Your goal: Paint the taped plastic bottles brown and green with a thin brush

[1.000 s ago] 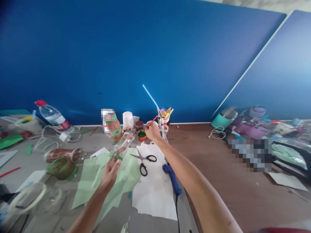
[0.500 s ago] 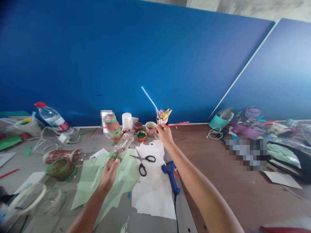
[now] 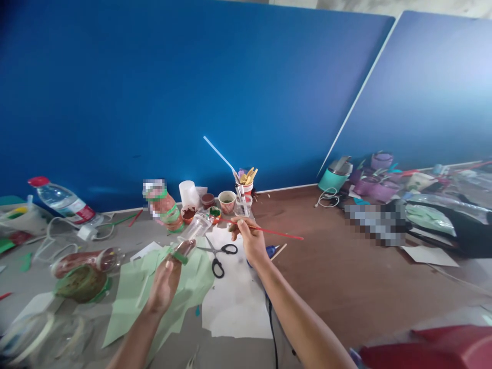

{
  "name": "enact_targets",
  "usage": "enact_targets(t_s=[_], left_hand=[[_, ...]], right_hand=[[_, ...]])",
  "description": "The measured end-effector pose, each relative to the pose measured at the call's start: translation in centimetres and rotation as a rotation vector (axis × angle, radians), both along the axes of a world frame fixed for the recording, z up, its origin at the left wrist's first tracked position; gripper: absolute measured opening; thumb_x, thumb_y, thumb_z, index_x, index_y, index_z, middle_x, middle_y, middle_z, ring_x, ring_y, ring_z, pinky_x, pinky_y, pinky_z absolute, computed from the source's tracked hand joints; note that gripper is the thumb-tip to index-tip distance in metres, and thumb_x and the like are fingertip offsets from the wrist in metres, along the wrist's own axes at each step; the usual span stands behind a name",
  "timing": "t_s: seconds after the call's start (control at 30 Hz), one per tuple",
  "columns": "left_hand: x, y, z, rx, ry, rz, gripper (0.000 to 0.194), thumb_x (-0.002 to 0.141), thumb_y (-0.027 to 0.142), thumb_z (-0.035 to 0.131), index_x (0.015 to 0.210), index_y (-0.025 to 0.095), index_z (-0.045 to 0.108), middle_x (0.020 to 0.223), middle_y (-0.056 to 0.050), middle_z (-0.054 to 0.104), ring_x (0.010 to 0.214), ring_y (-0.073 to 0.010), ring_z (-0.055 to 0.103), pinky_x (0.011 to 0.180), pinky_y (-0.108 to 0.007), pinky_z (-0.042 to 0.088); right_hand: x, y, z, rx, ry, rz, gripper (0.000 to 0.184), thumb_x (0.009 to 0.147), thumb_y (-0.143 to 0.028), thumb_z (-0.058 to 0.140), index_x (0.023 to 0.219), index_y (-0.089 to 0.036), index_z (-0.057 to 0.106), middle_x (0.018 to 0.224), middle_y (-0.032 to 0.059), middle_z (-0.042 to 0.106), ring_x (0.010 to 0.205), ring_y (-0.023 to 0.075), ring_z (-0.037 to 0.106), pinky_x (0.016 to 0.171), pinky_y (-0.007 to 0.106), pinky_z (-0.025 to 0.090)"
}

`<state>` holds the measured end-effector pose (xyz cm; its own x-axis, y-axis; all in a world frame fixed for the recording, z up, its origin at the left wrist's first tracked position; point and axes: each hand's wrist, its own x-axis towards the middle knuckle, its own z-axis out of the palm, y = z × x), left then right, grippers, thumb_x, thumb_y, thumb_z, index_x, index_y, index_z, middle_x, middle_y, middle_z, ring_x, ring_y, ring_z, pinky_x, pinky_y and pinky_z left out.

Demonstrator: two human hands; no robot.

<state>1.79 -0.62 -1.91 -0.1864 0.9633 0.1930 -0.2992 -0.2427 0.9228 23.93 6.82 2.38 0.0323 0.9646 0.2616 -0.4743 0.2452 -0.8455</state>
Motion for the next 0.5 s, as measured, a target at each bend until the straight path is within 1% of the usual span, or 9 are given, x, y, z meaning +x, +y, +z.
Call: enact_targets(t_s=[0.13,0.3,0.4,0.5], left_hand=[[0.3,-0.1,0.0,0.051,0.004,-0.058,0.048,0.082,0.054,0.063,0.113,0.018,0.07,0.124,-0.012,0.068,0.13,-0.0339,0.05,0.116,-0.047,0.027],[0.7,-0.2,0.4,0.053,-0.035,-0.094,0.048,0.082,0.056,0.063,0.111,0.019,0.072,0.121,-0.012,0.07,0.13,-0.0343,0.05,0.115,-0.048,0.027],[0.8,-0.3,0.6,0.054,-0.037,-0.116,0.048,0.083,0.055,0.062,0.114,0.019,0.071,0.122,-0.012,0.069,0.128,-0.0338,0.052,0.115,-0.048,0.027],[0.9,-0.4,0.9,0.052,-0.052,-0.132,0.049,0.082,0.056,0.062,0.114,0.02,0.071,0.123,-0.011,0.069,0.126,-0.0336,0.054,0.116,-0.049,0.026]], right_hand=[[-0.2,-0.1,-0.7,0.007,0.047,0.003,0.025,0.081,-0.042,0.069,0.086,-0.018,0.071,0.066,0.0022,0.067,0.052,0.0121,0.057,0.05,0.027,0.044],[-0.2,-0.3,-1.0,0.01,0.058,0.03,0.021,0.081,-0.038,0.069,0.086,-0.018,0.072,0.066,0.0023,0.067,0.052,0.0123,0.057,0.049,0.026,0.044],[-0.1,-0.4,-1.1,0.039,0.02,0.017,0.021,0.082,-0.038,0.068,0.088,-0.019,0.071,0.067,0.0024,0.067,0.054,0.013,0.058,0.051,0.027,0.045],[0.0,-0.7,-1.3,0.076,-0.081,-0.02,0.019,0.085,-0.037,0.065,0.09,-0.02,0.069,0.071,0.0027,0.068,0.054,0.0132,0.058,0.053,0.028,0.047]])
